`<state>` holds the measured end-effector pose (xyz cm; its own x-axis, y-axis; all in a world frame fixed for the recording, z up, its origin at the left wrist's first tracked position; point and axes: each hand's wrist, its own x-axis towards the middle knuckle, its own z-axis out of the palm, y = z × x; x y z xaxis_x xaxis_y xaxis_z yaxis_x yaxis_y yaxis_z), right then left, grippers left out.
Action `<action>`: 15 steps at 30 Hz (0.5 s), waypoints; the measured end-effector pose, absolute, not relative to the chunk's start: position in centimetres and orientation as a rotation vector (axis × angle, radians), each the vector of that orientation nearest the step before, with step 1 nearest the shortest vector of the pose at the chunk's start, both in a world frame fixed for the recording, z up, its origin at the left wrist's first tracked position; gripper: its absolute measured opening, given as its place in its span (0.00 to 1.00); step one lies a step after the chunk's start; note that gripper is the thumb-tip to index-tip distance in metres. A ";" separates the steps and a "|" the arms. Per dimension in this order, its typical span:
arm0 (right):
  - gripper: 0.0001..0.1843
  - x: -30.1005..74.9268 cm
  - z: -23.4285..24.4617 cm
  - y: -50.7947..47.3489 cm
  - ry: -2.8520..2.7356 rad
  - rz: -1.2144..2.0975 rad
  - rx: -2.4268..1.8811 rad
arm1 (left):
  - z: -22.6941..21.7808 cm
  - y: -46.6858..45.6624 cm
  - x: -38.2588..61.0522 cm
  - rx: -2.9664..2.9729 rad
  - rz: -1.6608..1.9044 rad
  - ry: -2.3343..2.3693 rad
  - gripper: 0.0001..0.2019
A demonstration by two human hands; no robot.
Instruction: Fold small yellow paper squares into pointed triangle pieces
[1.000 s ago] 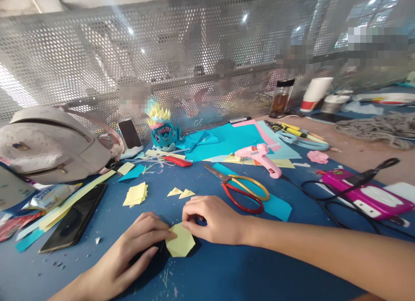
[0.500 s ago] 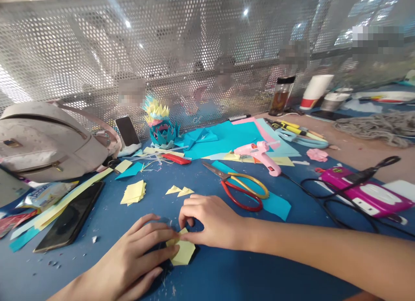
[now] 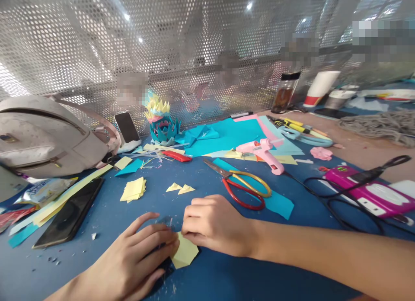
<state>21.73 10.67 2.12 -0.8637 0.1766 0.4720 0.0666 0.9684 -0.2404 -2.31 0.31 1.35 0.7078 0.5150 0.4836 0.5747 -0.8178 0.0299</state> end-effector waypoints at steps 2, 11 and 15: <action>0.15 21.8 2.2 10.7 -2.633 0.234 -0.150 | 1.5 0.3 -2.3 -2.765 -0.715 -0.903 0.19; 0.16 22.1 3.0 11.4 -2.746 0.128 -0.050 | 1.4 0.2 -2.1 -2.753 -0.696 -0.901 0.20; 0.15 22.1 3.1 11.6 -2.755 0.126 -0.029 | 1.7 0.1 -2.3 -2.761 -0.695 -0.889 0.19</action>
